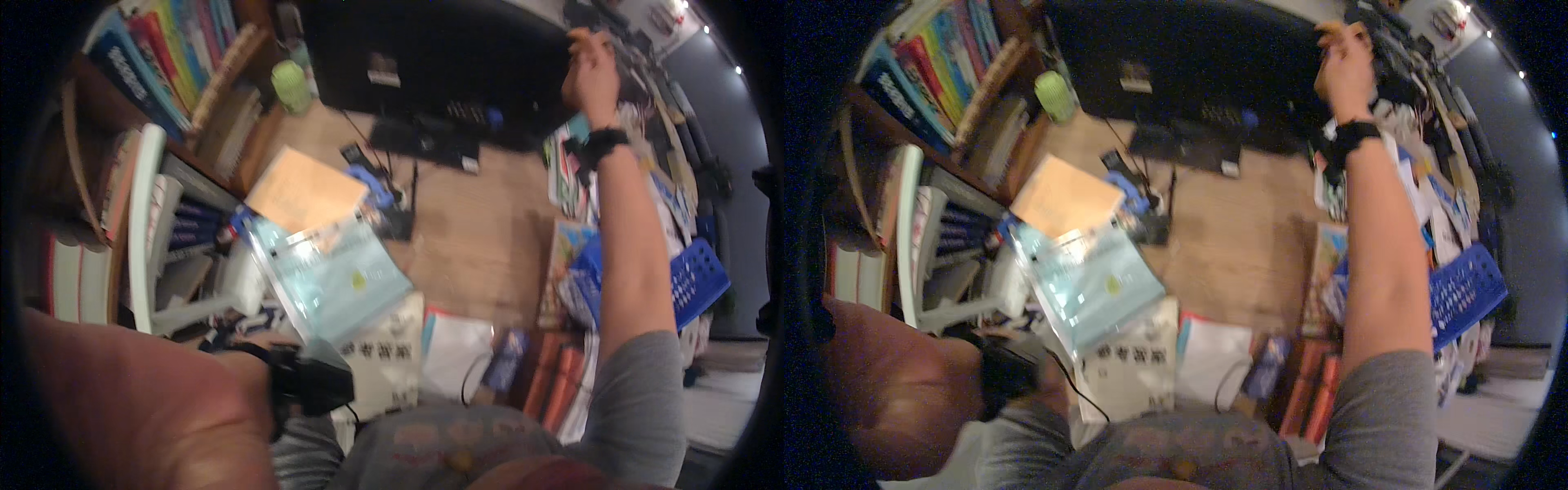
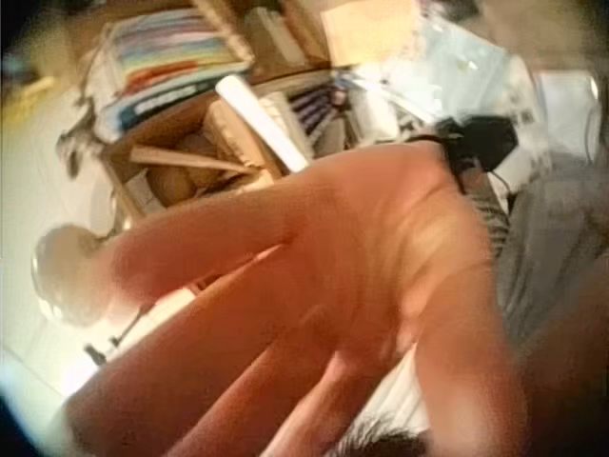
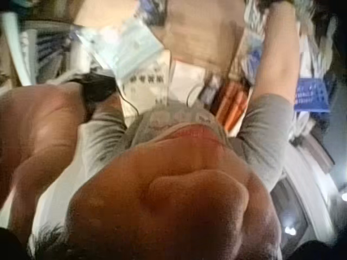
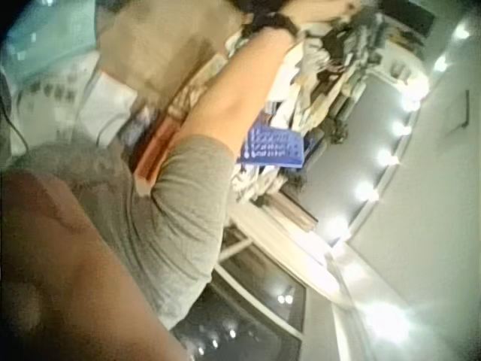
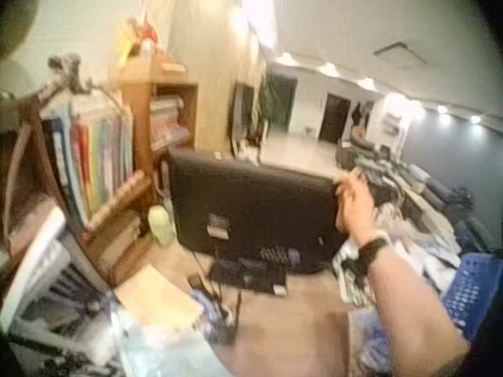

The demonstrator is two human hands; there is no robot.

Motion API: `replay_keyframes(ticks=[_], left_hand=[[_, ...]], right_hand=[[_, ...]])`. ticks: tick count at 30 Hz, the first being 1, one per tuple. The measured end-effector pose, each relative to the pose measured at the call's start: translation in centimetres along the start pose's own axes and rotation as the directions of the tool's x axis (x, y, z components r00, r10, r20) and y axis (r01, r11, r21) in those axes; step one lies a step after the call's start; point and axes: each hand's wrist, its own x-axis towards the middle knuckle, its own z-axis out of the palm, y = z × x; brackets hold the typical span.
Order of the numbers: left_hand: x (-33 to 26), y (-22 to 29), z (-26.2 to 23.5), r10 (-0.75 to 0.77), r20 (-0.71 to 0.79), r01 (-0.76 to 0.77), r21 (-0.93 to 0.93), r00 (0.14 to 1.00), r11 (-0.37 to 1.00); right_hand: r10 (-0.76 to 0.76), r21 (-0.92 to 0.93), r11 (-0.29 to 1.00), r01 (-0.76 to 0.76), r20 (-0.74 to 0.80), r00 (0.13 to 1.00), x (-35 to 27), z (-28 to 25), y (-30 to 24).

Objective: The person assembles a blue plastic basket by unfolding its sides and attaching the side panels. They then move to a different table and continue attaching the remaining panels to complete the basket.

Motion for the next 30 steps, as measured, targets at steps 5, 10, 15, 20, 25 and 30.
replay_keyframes(ticks=[5,10,15,20,25,30], left_hand=[[-3.6,-1.4,-0.9,-0.174,-0.011,0.172,0.242,0.985,0.955],[-8.5,-2.6,-0.9,-0.535,-0.316,0.611,0.24,0.784,0.754],[-11.4,-3.9,-2.5,-0.676,-0.215,0.709,0.228,0.705,0.667],[-16.9,-4.4,-3.8,-0.892,-0.167,0.876,0.33,0.42,0.351],[-25.4,-4.4,-5.3,-0.99,-0.09,0.918,0.391,0.104,0.061],[-31.0,-1.0,-7.1,-0.999,-0.002,0.7,0.713,0.048,0.032]], right_hand=[[-0.293,-0.165,0.953,0.256,-0.268,0.918,1.8,10.6,-9.8],[-0.487,0.016,0.866,0.499,-0.193,0.852,4.5,19.0,-21.1],[-0.503,0.035,0.862,0.506,-0.06,0.862,3.8,20.6,-24.2],[-0.39,0.106,0.905,0.412,-0.179,0.903,-2.4,14.6,-12.7],[0.198,-0.011,0.98,-0.201,-0.109,0.974,-18.3,6.2,-4.3],[0.759,-0.642,0.559,-0.524,0.143,0.635,-34.0,2.8,-2.8]])
